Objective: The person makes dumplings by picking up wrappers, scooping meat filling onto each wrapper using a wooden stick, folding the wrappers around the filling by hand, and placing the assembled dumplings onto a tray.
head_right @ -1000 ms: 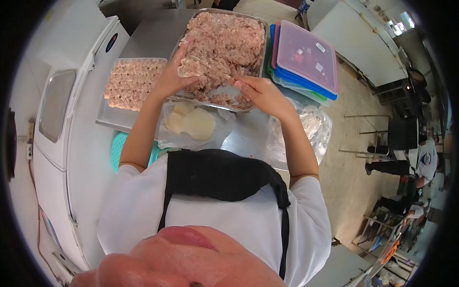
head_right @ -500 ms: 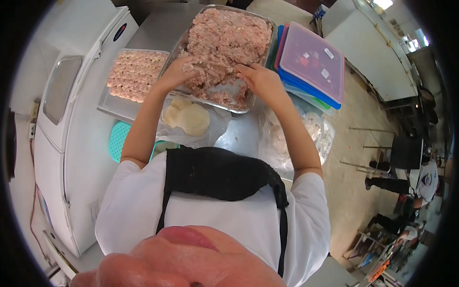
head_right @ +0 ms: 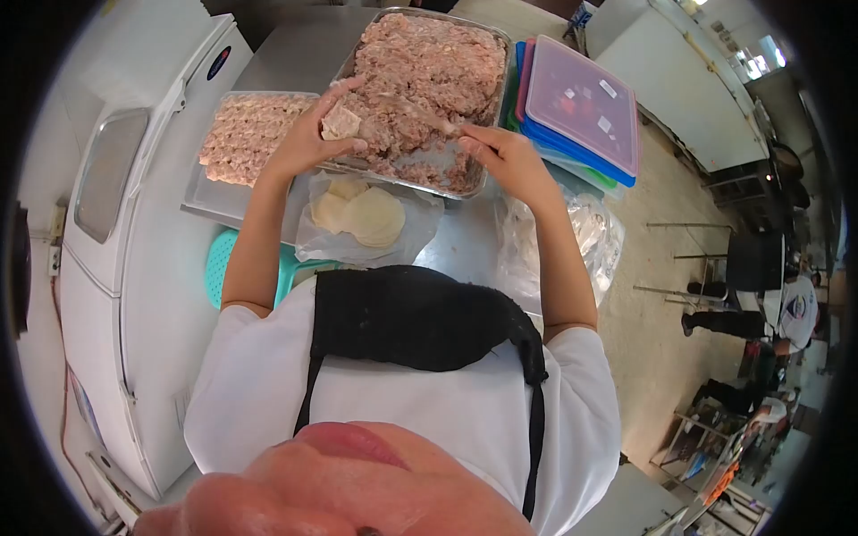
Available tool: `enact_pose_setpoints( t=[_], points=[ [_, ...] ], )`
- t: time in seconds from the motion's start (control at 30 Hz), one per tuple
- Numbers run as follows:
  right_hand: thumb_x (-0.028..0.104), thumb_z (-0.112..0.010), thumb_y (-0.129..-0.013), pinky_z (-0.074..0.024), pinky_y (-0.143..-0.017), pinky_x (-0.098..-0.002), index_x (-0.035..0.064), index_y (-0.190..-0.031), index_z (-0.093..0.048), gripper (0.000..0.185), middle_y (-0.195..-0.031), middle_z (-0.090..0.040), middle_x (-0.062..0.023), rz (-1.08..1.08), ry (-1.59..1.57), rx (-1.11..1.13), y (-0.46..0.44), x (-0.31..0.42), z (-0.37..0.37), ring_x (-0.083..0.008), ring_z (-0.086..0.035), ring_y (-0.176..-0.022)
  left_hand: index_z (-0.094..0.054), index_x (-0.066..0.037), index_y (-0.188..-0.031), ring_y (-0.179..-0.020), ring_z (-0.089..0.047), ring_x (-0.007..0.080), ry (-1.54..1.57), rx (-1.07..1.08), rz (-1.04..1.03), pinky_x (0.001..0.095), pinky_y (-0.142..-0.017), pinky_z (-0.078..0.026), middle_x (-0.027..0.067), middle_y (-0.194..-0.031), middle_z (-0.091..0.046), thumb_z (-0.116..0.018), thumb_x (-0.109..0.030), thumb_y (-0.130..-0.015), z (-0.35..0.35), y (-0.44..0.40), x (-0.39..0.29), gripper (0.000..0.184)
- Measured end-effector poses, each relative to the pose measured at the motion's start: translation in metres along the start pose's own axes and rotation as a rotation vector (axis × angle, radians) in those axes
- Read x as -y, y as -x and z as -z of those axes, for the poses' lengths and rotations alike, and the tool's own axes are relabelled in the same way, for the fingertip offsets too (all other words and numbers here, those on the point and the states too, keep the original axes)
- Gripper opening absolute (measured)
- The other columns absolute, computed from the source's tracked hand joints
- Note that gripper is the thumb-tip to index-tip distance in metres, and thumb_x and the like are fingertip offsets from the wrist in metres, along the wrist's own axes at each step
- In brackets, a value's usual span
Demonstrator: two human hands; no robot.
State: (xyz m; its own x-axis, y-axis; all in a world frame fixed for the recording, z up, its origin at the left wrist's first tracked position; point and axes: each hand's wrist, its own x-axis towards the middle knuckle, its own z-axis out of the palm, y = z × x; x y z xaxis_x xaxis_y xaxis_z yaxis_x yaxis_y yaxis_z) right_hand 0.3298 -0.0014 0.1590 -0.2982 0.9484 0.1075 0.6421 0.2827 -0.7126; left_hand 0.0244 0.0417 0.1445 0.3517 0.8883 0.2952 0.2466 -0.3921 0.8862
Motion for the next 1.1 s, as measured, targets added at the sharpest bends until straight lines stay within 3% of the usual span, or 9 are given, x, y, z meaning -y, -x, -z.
enact_pose_setpoints(
  t=[0.07,0.17,0.27,0.33,0.47,0.57,0.77,0.9,1.1],
  points=[
    [0.026,-0.059,-0.091,-0.0483,-0.083,-0.0329,0.0036,-0.113,-0.063,0.031,-0.108,-0.065,-0.0152,0.097,-0.093,0.034,0.002,0.017,-0.015,-0.0297,-0.063,-0.092,-0.059,-0.008,-0.105,-0.099,-0.058,0.0205,-0.258,0.046,-0.161,0.0326,-0.084,-0.046,0.0066,-0.105,-0.063,-0.078,-0.025,-0.072,0.009,-0.001,0.014,0.042],
    [0.025,-0.06,-0.09,-0.0485,-0.081,-0.0313,0.0038,-0.111,-0.064,0.03,-0.107,-0.066,-0.0137,0.262,0.039,0.078,0.002,0.031,-0.04,-0.0288,-0.063,-0.091,-0.054,-0.002,-0.124,-0.109,-0.057,0.028,-0.199,0.317,-0.278,0.0367,-0.095,-0.043,0.0168,-0.12,-0.059,-0.077,-0.036,-0.072,0.021,-0.01,0.038,0.066],
    [0.026,-0.06,-0.089,-0.049,-0.077,-0.0317,0.0049,-0.108,-0.065,0.028,-0.103,-0.066,-0.0131,0.212,0.262,0.063,-0.006,0.052,-0.037,-0.029,-0.063,-0.089,-0.055,-0.002,-0.122,-0.115,-0.053,0.0275,-0.245,0.369,0.023,0.037,-0.098,-0.04,0.0175,-0.121,-0.058,-0.078,-0.041,-0.07,0.037,0.004,0.011,0.069],
    [0.026,-0.06,-0.089,-0.0493,-0.074,-0.0332,0.0058,-0.106,-0.066,0.027,-0.1,-0.066,-0.0129,0.062,0.442,-0.037,-0.001,0.103,-0.033,-0.0299,-0.063,-0.087,-0.057,-0.002,-0.118,-0.111,-0.055,0.0274,-0.298,0.258,-0.007,0.0364,-0.095,-0.041,0.0177,-0.116,-0.059,-0.078,-0.041,-0.07,0.05,0.007,0.053,0.065],
    [0.024,-0.061,-0.088,-0.049,-0.069,-0.0346,0.0058,-0.106,-0.066,0.026,-0.096,-0.065,-0.0129,0.246,0.46,-0.038,-0.013,0.125,-0.078,-0.0313,-0.063,-0.081,-0.061,-0.004,-0.107,-0.101,-0.058,0.0244,-0.185,0.358,-0.078,0.0348,-0.09,-0.043,0.0132,-0.107,-0.063,-0.078,-0.038,-0.071,0.095,0.024,0.012,0.053],
    [0.025,-0.06,-0.088,-0.0492,-0.069,-0.0357,0.0064,-0.107,-0.066,0.027,-0.094,-0.065,-0.013,0.292,0.419,-0.028,-0.032,0.132,-0.079,-0.0318,-0.063,-0.081,-0.062,-0.005,-0.099,-0.092,-0.06,0.0216,-0.236,0.132,-0.101,0.0333,-0.087,-0.045,0.0069,-0.098,-0.065,-0.077,-0.034,-0.074,0.115,0.048,0.037,0.042],
    [0.029,-0.055,-0.092,-0.0489,-0.078,-0.0384,0.0083,-0.114,-0.062,0.031,-0.097,-0.066,-0.0161,0.239,0.172,0.054,-0.043,0.171,-0.151,-0.0337,-0.062,-0.088,-0.064,-0.004,-0.093,-0.096,-0.059,0.0224,-0.005,0.272,0.154,0.0345,-0.087,-0.045,0.0089,-0.105,-0.063,-0.08,-0.038,-0.069,0.166,0.072,0.029,0.044],
    [0.028,-0.055,-0.093,-0.0483,-0.081,-0.0366,0.003,-0.116,-0.06,0.034,-0.104,-0.065,-0.017,0.163,0.159,0.054,-0.051,0.176,-0.17,-0.0334,-0.062,-0.093,-0.063,-0.003,-0.093,-0.1,-0.06,0.0226,-0.308,-0.016,0.087,0.0349,-0.087,-0.045,0.011,-0.107,-0.062,-0.081,-0.037,-0.068,0.196,0.094,0.068,0.045],
    [0.024,-0.057,-0.093,-0.0473,-0.068,-0.0272,0.0003,-0.114,-0.061,0.032,-0.085,-0.066,-0.0085,-0.083,-0.026,-0.144,-0.02,0.13,-0.184,-0.0147,-0.061,-0.075,-0.057,-0.004,-0.105,-0.106,-0.057,0.0267,-0.184,0.027,0.368,0.0365,-0.09,-0.044,0.0154,-0.109,-0.06,-0.075,-0.022,-0.072,0.302,0.126,0.143,0.042]
  ],
)
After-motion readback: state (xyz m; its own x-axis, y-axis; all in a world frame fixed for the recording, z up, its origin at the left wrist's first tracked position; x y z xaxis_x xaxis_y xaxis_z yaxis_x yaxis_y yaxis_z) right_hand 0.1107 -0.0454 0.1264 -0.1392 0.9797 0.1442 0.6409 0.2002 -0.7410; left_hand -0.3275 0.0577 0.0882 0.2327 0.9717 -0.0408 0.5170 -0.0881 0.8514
